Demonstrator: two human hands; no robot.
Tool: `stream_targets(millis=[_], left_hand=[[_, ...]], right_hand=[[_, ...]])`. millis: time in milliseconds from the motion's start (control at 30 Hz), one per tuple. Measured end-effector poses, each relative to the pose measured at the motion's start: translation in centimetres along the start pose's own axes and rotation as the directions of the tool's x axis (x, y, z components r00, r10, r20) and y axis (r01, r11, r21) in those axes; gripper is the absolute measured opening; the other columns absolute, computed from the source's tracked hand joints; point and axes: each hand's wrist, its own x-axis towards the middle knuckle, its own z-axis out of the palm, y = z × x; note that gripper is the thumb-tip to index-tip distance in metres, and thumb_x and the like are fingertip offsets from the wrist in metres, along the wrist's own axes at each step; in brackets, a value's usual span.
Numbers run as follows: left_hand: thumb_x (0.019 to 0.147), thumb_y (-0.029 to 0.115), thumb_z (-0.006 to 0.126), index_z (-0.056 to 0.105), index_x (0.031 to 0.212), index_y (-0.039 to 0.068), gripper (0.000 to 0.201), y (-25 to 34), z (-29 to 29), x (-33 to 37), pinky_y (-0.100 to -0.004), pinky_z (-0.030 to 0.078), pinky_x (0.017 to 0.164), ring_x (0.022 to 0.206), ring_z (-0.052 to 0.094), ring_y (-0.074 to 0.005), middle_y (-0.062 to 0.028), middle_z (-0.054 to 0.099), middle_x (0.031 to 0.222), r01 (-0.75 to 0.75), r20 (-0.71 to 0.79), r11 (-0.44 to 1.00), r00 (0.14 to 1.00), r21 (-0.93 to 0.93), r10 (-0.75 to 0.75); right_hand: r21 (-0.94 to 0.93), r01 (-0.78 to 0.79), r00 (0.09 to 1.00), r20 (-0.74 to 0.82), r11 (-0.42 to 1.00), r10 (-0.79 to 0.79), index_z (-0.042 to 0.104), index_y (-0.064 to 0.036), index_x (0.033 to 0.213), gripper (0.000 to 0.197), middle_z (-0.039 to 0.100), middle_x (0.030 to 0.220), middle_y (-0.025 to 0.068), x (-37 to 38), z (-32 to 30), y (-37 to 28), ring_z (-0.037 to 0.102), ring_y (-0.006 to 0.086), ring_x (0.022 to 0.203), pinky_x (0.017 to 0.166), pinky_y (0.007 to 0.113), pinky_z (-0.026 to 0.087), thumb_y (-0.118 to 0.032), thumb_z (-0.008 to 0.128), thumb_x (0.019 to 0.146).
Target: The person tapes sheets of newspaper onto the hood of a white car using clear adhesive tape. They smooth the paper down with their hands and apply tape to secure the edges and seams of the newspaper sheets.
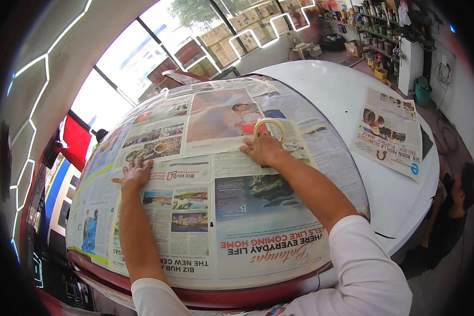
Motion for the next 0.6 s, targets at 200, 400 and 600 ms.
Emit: stream_targets(millis=[200, 400, 600], left_hand=[[0.098, 0.074, 0.026, 0.022, 0.164, 0.039, 0.075, -1.0, -0.2, 0.2, -0.0806, -0.005, 0.115, 0.159, 0.011, -0.0336, -0.0004, 0.012, 0.173, 0.020, 0.003, 1.000, 1.000, 0.022, -0.020], [0.099, 0.073, 0.026, 0.021, 0.164, 0.039, 0.074, -0.7, 0.3, 0.5, -0.0813, -0.005, 0.114, 0.159, 0.012, -0.0362, -0.0034, 0.013, 0.173, -0.012, -0.011, 1.000, 1.000, 0.015, 0.012], [0.099, 0.073, 0.027, 0.023, 0.164, 0.037, 0.074, -0.7, -0.7, -0.5, -0.0808, -0.005, 0.115, 0.159, 0.014, -0.0351, -0.0033, 0.014, 0.173, -0.022, -0.026, 1.000, 0.999, 0.013, 0.022]], right_hand=[[-0.013, 0.056, 0.998, 0.003, 0.998, -0.056, 0.063, -0.0164, 0.142, 0.048, 0.060, 0.139, 0.0235, 0.6, -2.9, -1.9, 0.055, 0.0385, 0.131, 0.110, 0.048, 0.046, -0.042, 0.060, 0.101], [0.130, 0.407, 0.904, -0.197, 0.904, -0.379, 0.066, -0.0123, 0.137, 0.047, 0.064, 0.127, 0.0275, 2.8, -2.5, -8.3, 0.061, 0.0389, 0.121, 0.101, 0.049, 0.051, -0.026, 0.073, 0.093], [0.107, 0.488, 0.873, -0.089, 0.866, -0.480, 0.066, -0.0112, 0.136, 0.043, 0.068, 0.116, 0.0245, 3.8, -0.8, -13.2, 0.063, 0.0389, 0.116, 0.098, 0.048, 0.053, -0.016, 0.065, 0.093]])
